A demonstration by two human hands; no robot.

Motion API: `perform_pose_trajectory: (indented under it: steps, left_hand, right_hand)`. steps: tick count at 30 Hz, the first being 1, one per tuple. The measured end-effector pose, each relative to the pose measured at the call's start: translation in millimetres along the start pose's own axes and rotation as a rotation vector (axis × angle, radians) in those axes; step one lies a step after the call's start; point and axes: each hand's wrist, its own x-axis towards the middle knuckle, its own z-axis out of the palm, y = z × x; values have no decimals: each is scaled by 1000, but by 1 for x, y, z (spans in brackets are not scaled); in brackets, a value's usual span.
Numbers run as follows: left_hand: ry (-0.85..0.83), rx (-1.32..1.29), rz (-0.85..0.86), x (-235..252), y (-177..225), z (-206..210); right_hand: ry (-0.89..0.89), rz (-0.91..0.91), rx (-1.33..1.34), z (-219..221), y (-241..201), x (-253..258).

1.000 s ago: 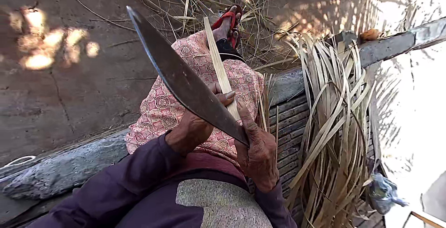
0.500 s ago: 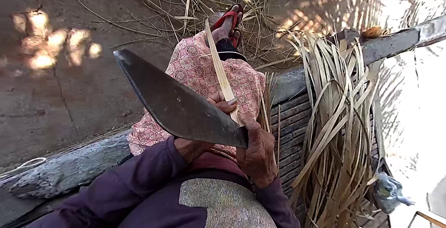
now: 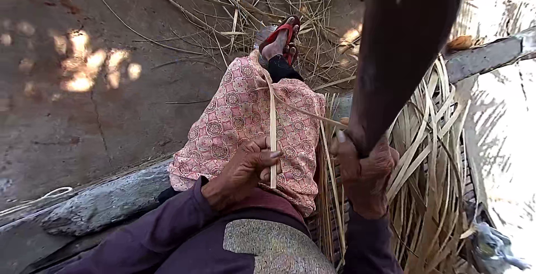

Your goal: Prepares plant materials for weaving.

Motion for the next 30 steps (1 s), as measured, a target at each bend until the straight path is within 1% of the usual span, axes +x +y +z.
perform_pose_trajectory:
  steps: [2,4,6,8,10,11,12,13,14,15,17,18,19,20,21,22,23,24,25,26,27,30]
  left_hand:
    - [-12,-28,34,0,6,13]
    - [-30,-53,66,0,9,32]
    - [-99,-73,59,-4,4,53]
    - [-139,-77,-2,-9,-4,70]
    - [-127,-42,-68,-7,-6,79]
    - [-162,5,-72,-1,-2,81]
    - [-239,80,-51,6,5,80]
    - [-339,209,0,14,15,78]
    - [-430,392,112,22,30,76]
    - [-458,623,303,29,48,77]
    - [-401,1157,809,46,86,87]
    - [-405,1357,1015,55,103,98]
    - [-443,1490,1162,64,116,112]
    - [-511,1569,1235,71,127,129]
    - [-600,1584,1240,75,135,145]
    - [-697,1524,1209,80,141,159]
    - [-793,1403,1154,86,145,171]
    - [-853,1256,1098,94,144,180]
    - [-862,1139,1031,97,143,187]
    - [-833,1060,1000,99,141,192]
    - [-774,1007,1011,99,140,195]
    - [-561,912,1089,91,142,217]
  right_hand:
    - [-35,-15,-2,5,-2,2]
    - [-70,-69,-70,24,0,2]
    - [-57,-76,-174,46,11,9]
    - [-88,16,-173,60,32,21]
    - [-82,120,-90,71,55,30]
    - [-84,172,-54,70,59,37]
    - [-89,203,-25,65,59,46]
    - [-106,247,-6,58,57,54]
    - [-132,296,11,47,51,60]
    - [-152,313,46,34,49,65]
    - [-120,297,98,14,46,80]
    - [-121,298,107,3,41,87]
    - [-142,304,121,-8,32,93]
    - [-150,295,149,-18,22,97]
    - [-149,283,176,-27,12,99]
    - [-155,292,202,-34,0,103]
    - [-172,306,220,-40,-10,107]
    - [-190,308,231,-44,-16,111]
    - [-200,294,233,-46,-20,113]
    - [-207,264,231,-46,-22,115]
    - [-193,234,244,-43,-23,115]
    - [-93,217,395,-24,-29,112]
